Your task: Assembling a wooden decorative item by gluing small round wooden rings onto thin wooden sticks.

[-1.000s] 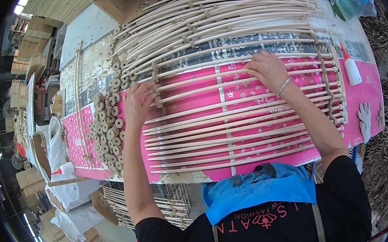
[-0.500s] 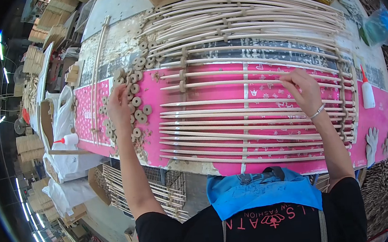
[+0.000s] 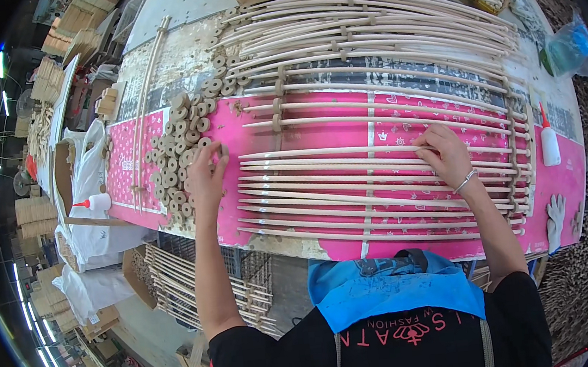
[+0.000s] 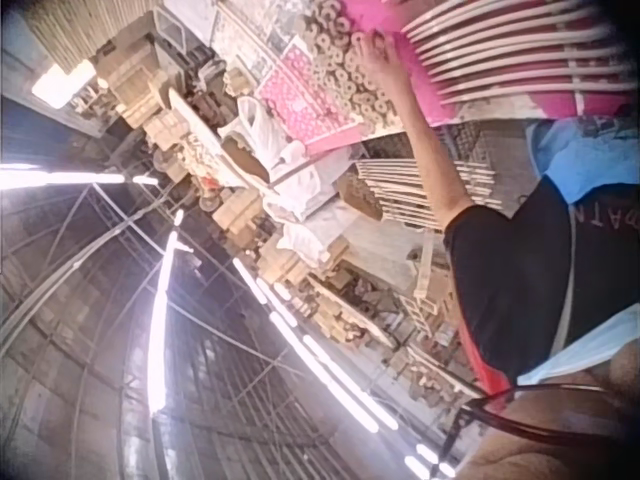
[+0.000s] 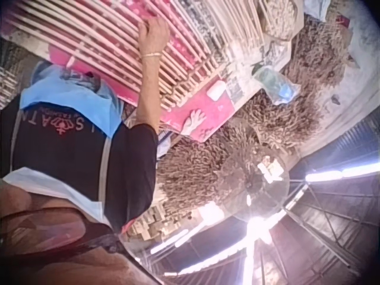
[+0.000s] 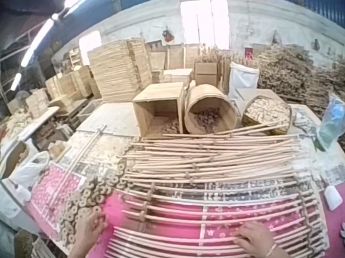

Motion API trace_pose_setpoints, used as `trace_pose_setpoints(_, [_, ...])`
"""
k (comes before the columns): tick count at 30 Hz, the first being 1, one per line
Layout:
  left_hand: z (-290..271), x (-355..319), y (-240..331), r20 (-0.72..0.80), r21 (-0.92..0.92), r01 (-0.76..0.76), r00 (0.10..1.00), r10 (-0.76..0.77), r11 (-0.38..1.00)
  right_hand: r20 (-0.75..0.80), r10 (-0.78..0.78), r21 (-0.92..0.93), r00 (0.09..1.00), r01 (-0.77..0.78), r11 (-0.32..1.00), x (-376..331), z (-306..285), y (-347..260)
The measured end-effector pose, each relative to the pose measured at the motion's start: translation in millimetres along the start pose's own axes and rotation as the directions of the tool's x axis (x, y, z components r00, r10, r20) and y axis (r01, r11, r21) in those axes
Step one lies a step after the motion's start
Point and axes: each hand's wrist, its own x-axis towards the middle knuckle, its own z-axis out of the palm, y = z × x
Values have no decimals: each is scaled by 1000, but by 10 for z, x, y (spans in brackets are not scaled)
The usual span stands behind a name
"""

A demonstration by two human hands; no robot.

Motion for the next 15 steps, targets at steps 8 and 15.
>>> trace_pose_setpoints(8, [8,-110,126,258,-780,372,924,-283,503,-80,71,129,994,-61,990,-35,-40,-36])
trace_pose_setpoints(15, [71,-115,151,294,-856,377,918,-268,353,-97,30,124,995,-18,992,-21,-54,-75])
